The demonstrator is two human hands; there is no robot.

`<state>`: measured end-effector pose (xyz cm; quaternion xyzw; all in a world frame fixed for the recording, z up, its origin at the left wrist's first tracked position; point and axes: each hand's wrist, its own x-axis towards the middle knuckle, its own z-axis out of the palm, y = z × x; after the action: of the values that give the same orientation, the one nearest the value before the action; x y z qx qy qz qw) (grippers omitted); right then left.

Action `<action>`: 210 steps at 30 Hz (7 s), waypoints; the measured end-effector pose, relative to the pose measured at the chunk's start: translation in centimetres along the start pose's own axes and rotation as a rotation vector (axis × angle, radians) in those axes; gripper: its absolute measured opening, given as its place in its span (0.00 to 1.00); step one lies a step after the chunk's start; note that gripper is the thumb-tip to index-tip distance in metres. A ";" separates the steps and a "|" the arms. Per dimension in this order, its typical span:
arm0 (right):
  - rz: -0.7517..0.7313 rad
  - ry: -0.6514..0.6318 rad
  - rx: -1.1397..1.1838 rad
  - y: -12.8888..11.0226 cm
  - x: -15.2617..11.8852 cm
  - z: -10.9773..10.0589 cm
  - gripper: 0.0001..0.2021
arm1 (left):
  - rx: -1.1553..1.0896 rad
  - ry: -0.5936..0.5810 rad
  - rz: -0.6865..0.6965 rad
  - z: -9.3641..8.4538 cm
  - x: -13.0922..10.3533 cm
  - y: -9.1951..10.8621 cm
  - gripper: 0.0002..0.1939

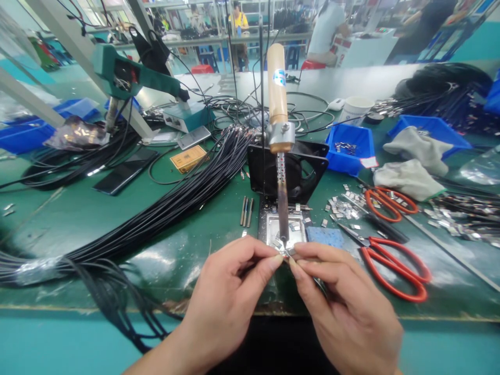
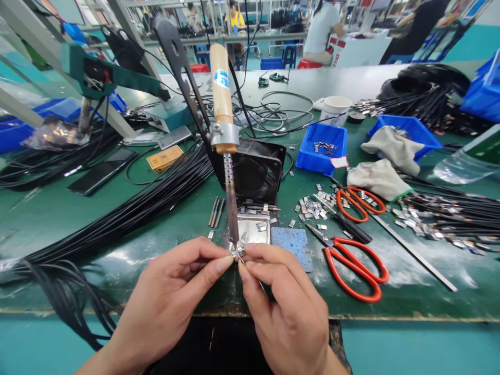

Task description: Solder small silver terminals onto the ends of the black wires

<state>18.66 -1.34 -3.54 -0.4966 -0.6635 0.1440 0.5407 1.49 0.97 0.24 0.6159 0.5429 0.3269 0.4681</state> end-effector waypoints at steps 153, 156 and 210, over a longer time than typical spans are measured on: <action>0.587 0.124 0.616 -1.1 0.7 2.3 0.07 | -0.563 0.043 -0.173 2.5 -0.3 0.7 0.10; 0.583 0.124 0.612 -1.1 0.7 2.4 0.07 | -0.569 0.044 -0.171 2.5 -0.3 0.7 0.10; 0.613 0.129 0.628 -1.2 0.9 2.5 0.07 | -0.574 0.064 -0.173 2.5 -0.3 0.7 0.10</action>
<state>15.97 -0.31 -3.15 -0.4903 -0.3747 0.4610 0.6378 3.98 0.11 0.05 0.3991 0.4933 0.4451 0.6319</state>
